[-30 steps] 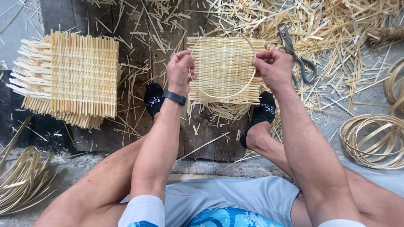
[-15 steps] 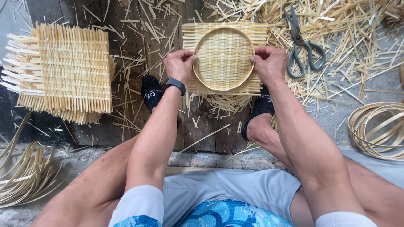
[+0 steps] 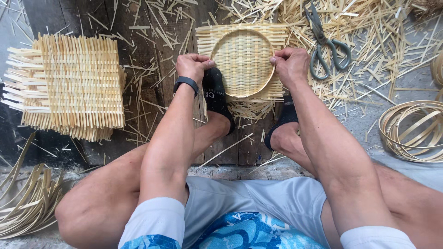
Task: The person sits on the floor and trims the edge of a woven bamboo mat with scissors, then fits and presses a bent bamboo rim ring around the mat over a round wooden mold, working the rim into place and setting the finished woven basket aside with others.
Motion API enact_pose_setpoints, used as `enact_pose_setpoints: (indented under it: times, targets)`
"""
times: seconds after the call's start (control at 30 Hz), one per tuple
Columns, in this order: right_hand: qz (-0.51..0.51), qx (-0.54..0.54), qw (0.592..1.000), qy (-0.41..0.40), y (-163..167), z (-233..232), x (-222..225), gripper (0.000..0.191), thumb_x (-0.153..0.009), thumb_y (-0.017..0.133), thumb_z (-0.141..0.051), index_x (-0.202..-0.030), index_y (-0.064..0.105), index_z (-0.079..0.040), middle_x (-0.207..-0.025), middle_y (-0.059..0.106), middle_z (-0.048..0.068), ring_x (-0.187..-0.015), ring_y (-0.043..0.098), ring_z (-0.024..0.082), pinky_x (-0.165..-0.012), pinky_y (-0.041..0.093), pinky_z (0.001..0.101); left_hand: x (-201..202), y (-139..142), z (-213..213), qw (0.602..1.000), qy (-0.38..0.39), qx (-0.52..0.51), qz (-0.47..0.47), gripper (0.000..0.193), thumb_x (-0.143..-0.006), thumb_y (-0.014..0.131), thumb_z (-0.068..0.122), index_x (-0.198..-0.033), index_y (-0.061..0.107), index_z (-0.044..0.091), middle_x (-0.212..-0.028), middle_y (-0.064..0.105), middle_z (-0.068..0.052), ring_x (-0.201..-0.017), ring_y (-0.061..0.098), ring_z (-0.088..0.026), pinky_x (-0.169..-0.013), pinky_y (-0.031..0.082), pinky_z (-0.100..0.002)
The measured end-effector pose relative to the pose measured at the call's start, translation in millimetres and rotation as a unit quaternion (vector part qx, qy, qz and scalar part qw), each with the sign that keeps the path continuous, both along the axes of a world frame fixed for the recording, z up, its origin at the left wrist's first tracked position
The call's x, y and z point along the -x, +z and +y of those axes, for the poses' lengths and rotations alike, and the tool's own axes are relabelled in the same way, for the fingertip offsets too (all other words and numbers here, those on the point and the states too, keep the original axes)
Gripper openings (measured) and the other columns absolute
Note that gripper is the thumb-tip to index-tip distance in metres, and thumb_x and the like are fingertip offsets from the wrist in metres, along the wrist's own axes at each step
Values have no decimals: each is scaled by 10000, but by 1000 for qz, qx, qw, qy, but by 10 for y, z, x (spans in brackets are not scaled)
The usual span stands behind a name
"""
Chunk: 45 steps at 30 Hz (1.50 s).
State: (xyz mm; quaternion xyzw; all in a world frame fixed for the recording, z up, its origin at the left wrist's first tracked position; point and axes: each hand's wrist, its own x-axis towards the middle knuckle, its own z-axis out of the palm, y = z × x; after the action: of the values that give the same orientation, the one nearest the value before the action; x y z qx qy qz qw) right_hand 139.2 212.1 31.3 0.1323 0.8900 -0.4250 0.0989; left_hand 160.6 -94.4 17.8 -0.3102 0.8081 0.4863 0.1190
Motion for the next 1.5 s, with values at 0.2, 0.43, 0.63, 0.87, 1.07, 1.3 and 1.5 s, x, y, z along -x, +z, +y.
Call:
enact_pose_setpoints:
  times: [0.2, 0.43, 0.63, 0.87, 1.07, 1.3, 1.5]
  targets:
    - [-6, -10, 1000, 22, 11, 12, -22, 184, -776, 871, -127, -945, 816, -81, -829, 782, 85, -711, 729, 139, -697, 577, 277, 13, 98, -3, 1000, -13, 5, -5, 209, -671, 928, 122, -852, 832, 79, -770, 795, -49, -673, 725, -103, -681, 587, -265]
    - [-44, -8, 997, 57, 210, 43, 81, 165, -760, 881, -131, -895, 820, -59, -746, 755, 67, -684, 714, 155, -689, 565, 291, 560, 376, 358, 867, -267, 341, 246, 190, -648, 889, 237, -703, 814, 71, -770, 748, -150, -821, 707, -340, -780, 569, -492]
    - [-43, 54, 993, -91, 476, -468, -730, 288, -1010, 729, -262, -836, 693, -36, -734, 676, 59, -626, 653, 178, -590, 556, 339, 1141, 176, 663, 942, -325, 67, 50, 252, -876, 821, 385, -947, 820, 143, -856, 748, -150, -815, 718, -278, -823, 567, -432]
    - [-177, 561, 744, -319, -196, -954, -1687, 168, -922, 730, -160, -974, 653, -20, -918, 733, 116, -868, 740, 224, -793, 632, 363, 1188, 142, 630, 949, -295, 108, 36, 294, -773, 862, 415, -919, 823, 163, -866, 773, -111, -813, 743, -252, -809, 578, -408]
    - [-133, 589, 745, -283, -484, -924, -1682, 203, -953, 729, -165, -1050, 683, 7, -961, 732, 134, -891, 726, 225, -797, 602, 344, 1160, 167, 643, 945, -291, 140, 59, 261, -815, 838, 395, -893, 825, 146, -851, 762, -128, -832, 729, -286, -808, 561, -431]
    - [-266, 283, 899, -204, 96, -920, -1526, 376, -1019, 740, -282, -997, 722, 93, -919, 734, 203, -862, 725, 311, -777, 587, 433, 963, 99, 695, 948, -253, 144, 130, 241, -879, 747, 388, -961, 819, 173, -848, 781, -116, -776, 738, -276, -772, 573, -414]
    - [163, -89, 949, 253, 697, -850, -963, 936, -684, 854, -301, -1440, 461, 84, -1491, 421, 290, -1451, 328, 444, -1216, 265, 535, 627, -99, 647, 841, -303, 164, 417, 259, -1034, 641, 333, -1161, 778, 153, -1111, 800, -90, -945, 734, -256, -833, 582, -389]
